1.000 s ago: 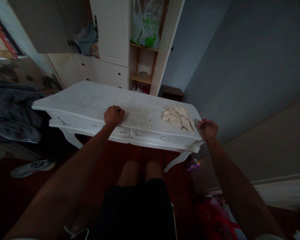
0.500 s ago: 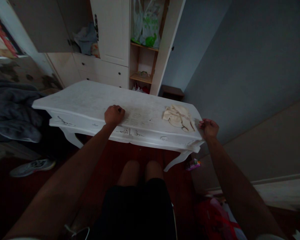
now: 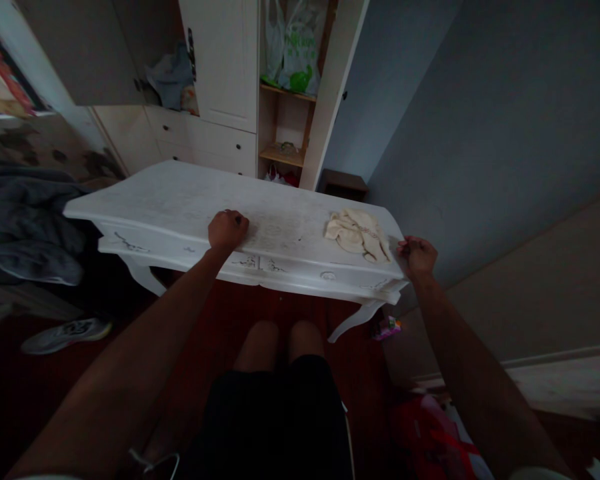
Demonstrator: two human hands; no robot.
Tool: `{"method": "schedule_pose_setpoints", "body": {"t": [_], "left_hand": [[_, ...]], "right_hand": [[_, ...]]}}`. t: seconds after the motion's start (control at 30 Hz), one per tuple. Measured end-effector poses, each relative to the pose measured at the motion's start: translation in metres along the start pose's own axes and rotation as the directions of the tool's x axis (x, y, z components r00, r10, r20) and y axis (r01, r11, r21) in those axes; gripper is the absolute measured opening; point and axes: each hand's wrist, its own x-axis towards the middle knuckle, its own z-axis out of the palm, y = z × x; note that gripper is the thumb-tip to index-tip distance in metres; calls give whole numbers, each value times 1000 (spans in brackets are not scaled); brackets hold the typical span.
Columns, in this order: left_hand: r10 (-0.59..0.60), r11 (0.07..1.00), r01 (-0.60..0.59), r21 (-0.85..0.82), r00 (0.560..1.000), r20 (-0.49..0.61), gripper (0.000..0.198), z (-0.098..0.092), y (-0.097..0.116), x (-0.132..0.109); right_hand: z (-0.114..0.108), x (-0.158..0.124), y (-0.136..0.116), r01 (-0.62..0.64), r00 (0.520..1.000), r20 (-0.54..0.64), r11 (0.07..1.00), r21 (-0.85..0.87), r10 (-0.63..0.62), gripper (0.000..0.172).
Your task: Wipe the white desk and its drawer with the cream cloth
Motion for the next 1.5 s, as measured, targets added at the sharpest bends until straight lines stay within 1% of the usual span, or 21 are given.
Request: {"method": "schedule_pose_setpoints", "body": {"t": [0.3,0.43,0.5,0.57,0.67,0.73,0.8,0.83,0.87,0.9,0.93,0.97,1.0,1.03,1.07,1.1,1.13,1.2,1.3,1.4,1.5], "left_hand": [[0,1000,0,-13,1000,0,42,-2,2,-1],[-4,1000,4,-21,1000,-6,41,0,0,0],[-13,1000,13,-26,1000,0,41,0,0,0],[-19,1000,19,-23,1000,6,41,-1,1,-1],[-20,1000,20,1,1000,3,41,-2,2,-1],[-22,1000,22,18,1000,2,40,-3,3,-1],[-20,999,20,30,1000,2,41,-5,4,-2],[-16,999,16,34,1000,3,41,-5,5,-2],[-13,999,12,38,1000,5,41,-6,5,-2],[-12,999,12,39,1000,6,42,-7,5,-2],[-12,999,12,38,1000,5,42,-7,5,-2],[-10,999,10,34,1000,2,42,-7,5,-2],[-6,1000,6,29,1000,-2,42,-6,5,-2],[0,1000,0,24,1000,-7,42,-6,4,-2],[7,1000,-6,20,1000,-10,42,-5,4,-2],[11,1000,-11,19,1000,-11,41,-5,3,-1],[13,1000,-13,20,1000,-9,41,-4,3,-1],[9,1000,-9,22,1000,-10,40,-3,2,0],[3,1000,-2,20,1000,-21,38,-3,1,0],[-7,1000,8,22,1000,-21,38,-3,2,0],[-8,1000,9,22,1000,-29,39,-4,3,-1]], "right_hand": [[1,-2,-3,-3,1000,9,1000,1,3,13],[1,-6,-7,29,999,-38,999,23,-28,15],[-1,-14,-12,64,995,-77,997,31,-62,14],[-3,-32,-17,97,992,-83,995,22,-95,15],[-6,-76,-20,119,993,-16,992,30,-119,17],[-5,-114,-16,101,989,104,993,57,-106,23],[0,-152,-8,14,965,262,998,58,-29,28],[4,-168,-2,-68,933,357,997,42,49,29],[8,-181,4,-176,885,439,984,14,152,30],[13,-191,11,-304,829,487,952,-20,275,31],[17,-198,17,-447,757,512,893,-49,406,32],[22,-202,22,-593,654,537,802,-72,532,32],[26,-203,26,-721,535,564,688,-82,629,33],[30,-202,30,-821,411,600,564,-83,686,34],[33,-199,32,-890,303,644,451,-74,703,37],[36,-196,33,-932,224,690,359,-55,688,40],[39,-192,34,-956,178,732,293,-31,658,42],[45,-186,33,-977,146,792,214,20,593,44],[56,-180,34,-987,138,827,144,70,546,41],[66,-177,38,-989,147,813,106,106,564,29],[71,-174,42,-988,152,802,94,119,578,20]]}}
